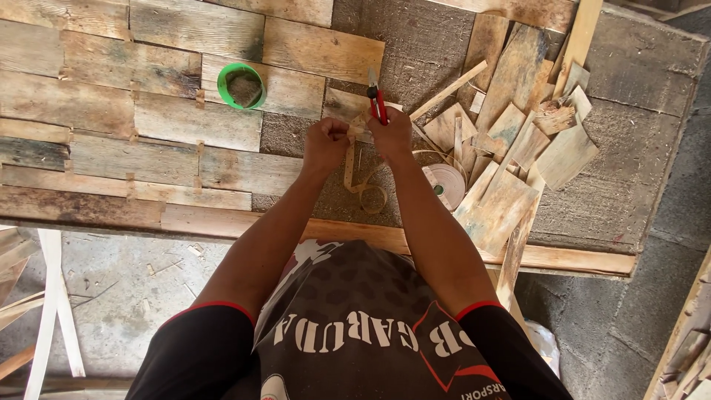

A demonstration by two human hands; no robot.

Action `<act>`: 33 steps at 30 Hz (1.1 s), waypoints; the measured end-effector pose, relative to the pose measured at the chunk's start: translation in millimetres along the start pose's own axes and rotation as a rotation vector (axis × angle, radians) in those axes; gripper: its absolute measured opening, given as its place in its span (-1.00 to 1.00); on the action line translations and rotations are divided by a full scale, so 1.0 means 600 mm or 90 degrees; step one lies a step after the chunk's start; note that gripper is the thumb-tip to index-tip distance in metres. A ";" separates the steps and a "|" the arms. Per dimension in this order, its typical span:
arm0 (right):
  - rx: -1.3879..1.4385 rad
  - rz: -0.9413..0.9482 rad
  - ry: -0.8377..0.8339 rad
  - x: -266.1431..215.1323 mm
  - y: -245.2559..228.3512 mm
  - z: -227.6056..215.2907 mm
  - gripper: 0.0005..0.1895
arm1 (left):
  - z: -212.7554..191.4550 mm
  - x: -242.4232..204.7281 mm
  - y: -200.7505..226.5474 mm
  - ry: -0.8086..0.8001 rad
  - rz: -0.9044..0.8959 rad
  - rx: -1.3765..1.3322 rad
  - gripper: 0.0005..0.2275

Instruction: The recorder is applying a thin wood veneer edge strip to a wooden panel using an adhesive tape and trimming it with a utility knife.

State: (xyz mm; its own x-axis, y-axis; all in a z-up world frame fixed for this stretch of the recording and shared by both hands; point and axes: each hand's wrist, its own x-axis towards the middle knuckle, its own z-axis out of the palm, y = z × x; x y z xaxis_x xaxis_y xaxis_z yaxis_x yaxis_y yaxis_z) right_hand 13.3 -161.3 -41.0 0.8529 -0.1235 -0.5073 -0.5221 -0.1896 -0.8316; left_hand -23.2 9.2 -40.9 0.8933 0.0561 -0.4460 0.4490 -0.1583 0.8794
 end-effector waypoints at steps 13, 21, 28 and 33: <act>0.034 -0.094 -0.121 -0.052 -0.017 -0.023 -0.78 | 0.005 -0.023 0.063 -0.044 0.050 -0.076 -0.41; 0.066 -0.095 -0.020 -0.070 -0.047 -0.025 -0.78 | 0.013 -0.003 -0.021 -0.119 0.178 -0.093 -0.80; -0.025 -0.193 0.012 -0.087 -0.042 -0.050 -0.83 | 0.007 0.002 -0.001 -0.086 0.038 -0.105 -0.87; -0.278 -0.358 -0.010 -0.160 -0.106 -0.096 -0.78 | -0.020 -0.013 0.057 -0.043 0.009 -0.061 -0.75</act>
State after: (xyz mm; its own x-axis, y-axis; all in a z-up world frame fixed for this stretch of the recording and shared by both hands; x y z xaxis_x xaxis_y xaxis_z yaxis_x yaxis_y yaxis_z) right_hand -36.1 -193.8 73.7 0.9921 0.1210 -0.0341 0.0448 -0.5934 -0.8037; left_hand -14.4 15.4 -5.2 0.8972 -0.0128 -0.4414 0.4398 -0.0636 0.8958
